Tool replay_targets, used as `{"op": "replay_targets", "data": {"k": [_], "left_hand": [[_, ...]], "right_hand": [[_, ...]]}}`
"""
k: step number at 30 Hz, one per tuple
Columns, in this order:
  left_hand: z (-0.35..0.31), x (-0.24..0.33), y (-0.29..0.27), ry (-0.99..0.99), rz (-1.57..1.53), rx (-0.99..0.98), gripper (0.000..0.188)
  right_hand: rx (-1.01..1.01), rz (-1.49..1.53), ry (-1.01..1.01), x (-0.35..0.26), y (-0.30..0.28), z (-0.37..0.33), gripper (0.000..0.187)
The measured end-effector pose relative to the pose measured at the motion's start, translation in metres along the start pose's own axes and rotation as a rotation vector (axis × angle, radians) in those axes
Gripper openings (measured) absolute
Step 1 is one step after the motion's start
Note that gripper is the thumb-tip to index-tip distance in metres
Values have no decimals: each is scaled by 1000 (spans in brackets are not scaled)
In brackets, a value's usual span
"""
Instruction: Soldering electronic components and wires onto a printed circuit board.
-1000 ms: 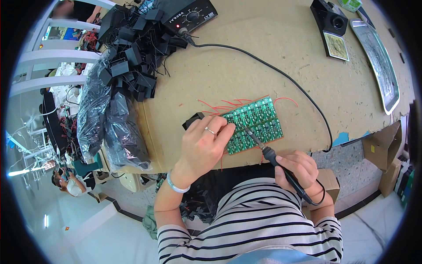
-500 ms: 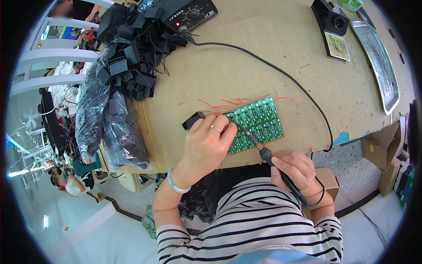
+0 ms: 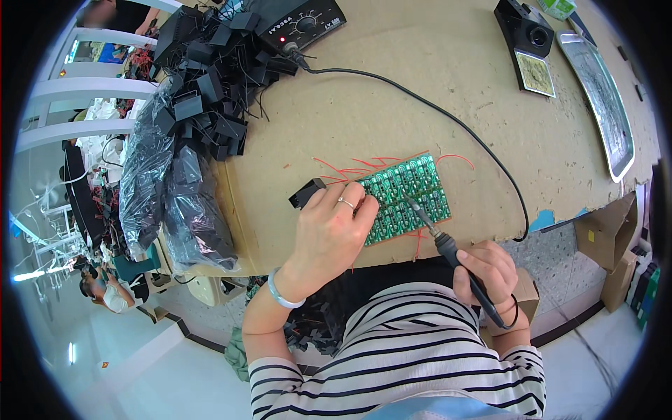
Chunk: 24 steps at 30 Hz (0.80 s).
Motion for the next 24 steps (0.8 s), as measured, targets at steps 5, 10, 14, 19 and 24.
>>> {"op": "replay_targets", "data": {"k": [5, 10, 14, 19, 24], "left_hand": [[3, 0, -1, -3, -4, -1, 17], [7, 2, -7, -26, -21, -36, 17], [2, 5, -13, -86, 14, -93, 16], [1, 11, -33, -161, -61, 48, 24], [-11, -67, -49, -551, -76, 374, 47]], "right_hand": [[7, -16, 14, -1, -4, -1, 34], [3, -12, 11, -1, -7, 0, 34], [5, 14, 4, -2, -9, 2, 33], [47, -16, 7, -4, -14, 2, 28], [83, -46, 23, -2, -17, -5, 23]]}}
Point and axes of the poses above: each hand's wrist, its own z-axis towards the middle knuckle, its own y-axis out of the palm, x = y × z, the point moved 1 cm from there along z, towards the middle knuckle, and after that the axes turned 13 degrees about -x, right-handed, at the moved point
